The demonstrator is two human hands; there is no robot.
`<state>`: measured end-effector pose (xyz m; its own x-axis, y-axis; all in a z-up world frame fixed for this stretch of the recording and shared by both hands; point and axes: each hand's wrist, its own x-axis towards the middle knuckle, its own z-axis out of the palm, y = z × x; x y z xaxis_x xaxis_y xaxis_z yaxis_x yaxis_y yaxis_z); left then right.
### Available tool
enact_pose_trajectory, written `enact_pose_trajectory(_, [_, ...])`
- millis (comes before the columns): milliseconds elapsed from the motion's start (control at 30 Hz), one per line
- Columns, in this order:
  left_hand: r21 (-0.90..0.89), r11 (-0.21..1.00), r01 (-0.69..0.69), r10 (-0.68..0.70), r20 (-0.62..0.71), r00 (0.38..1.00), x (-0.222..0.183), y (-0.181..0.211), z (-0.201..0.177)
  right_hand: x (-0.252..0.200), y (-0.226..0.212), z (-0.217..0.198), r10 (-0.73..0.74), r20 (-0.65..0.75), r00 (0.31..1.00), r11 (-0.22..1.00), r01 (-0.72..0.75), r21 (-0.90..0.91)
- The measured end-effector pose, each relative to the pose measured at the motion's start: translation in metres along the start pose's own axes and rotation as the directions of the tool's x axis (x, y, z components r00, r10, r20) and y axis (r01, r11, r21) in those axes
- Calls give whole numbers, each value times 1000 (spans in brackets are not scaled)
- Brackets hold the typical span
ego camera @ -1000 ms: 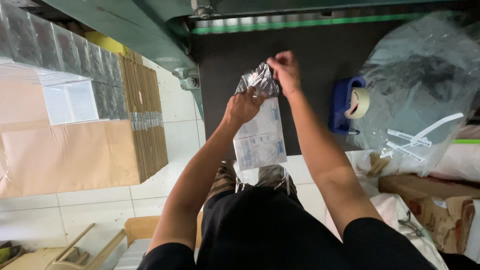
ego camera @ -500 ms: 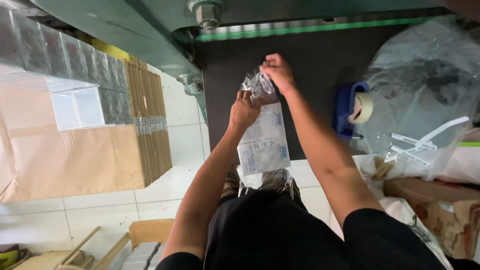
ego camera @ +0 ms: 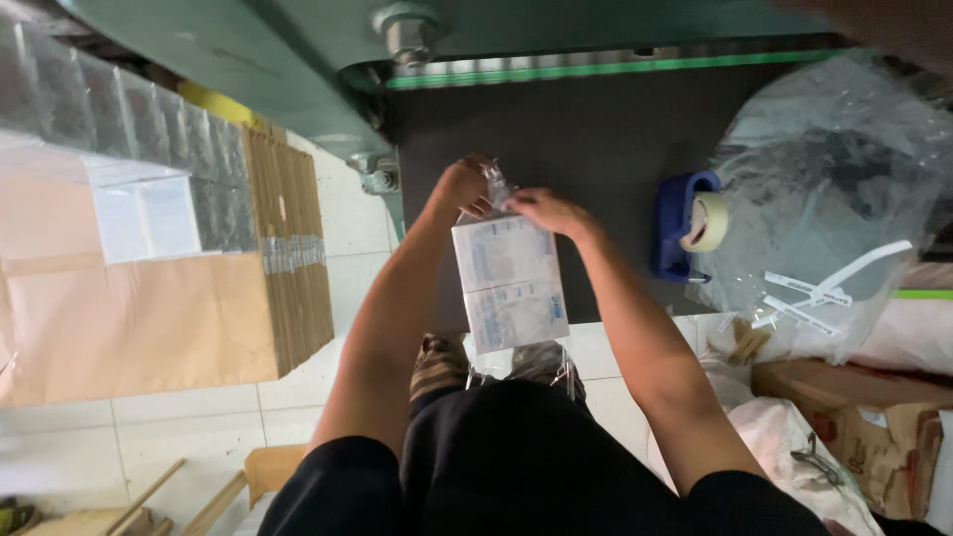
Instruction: The person picks up paper manuals from a stack, inserts them into plastic sleeves, and uses a tape dispenser to seal the sleeves.
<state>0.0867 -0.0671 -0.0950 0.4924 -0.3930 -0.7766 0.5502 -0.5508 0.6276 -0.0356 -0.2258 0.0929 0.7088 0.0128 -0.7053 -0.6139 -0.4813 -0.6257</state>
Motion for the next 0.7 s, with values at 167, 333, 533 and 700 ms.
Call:
enact_pose_trajectory(167, [681,724,-110,358,-234,904,-7,22,-28,32,8,-1,-164,192,968,964,199,-179])
enact_pose_trajectory(333, [473,860,-190,314,-197,929,2,26,-17,28,10,-3,-213,243,946,957,252,-143])
enact_pose_trajectory(533, [-33,951,-307,294,-209,933,-15,15,-12,55,9,2,-129,325,937,873,263,-410])
enact_pose_trajectory(700, [334,846,-415,474,-115,873,-23,9,-15,71,19,8,-146,365,919,861,300,-411])
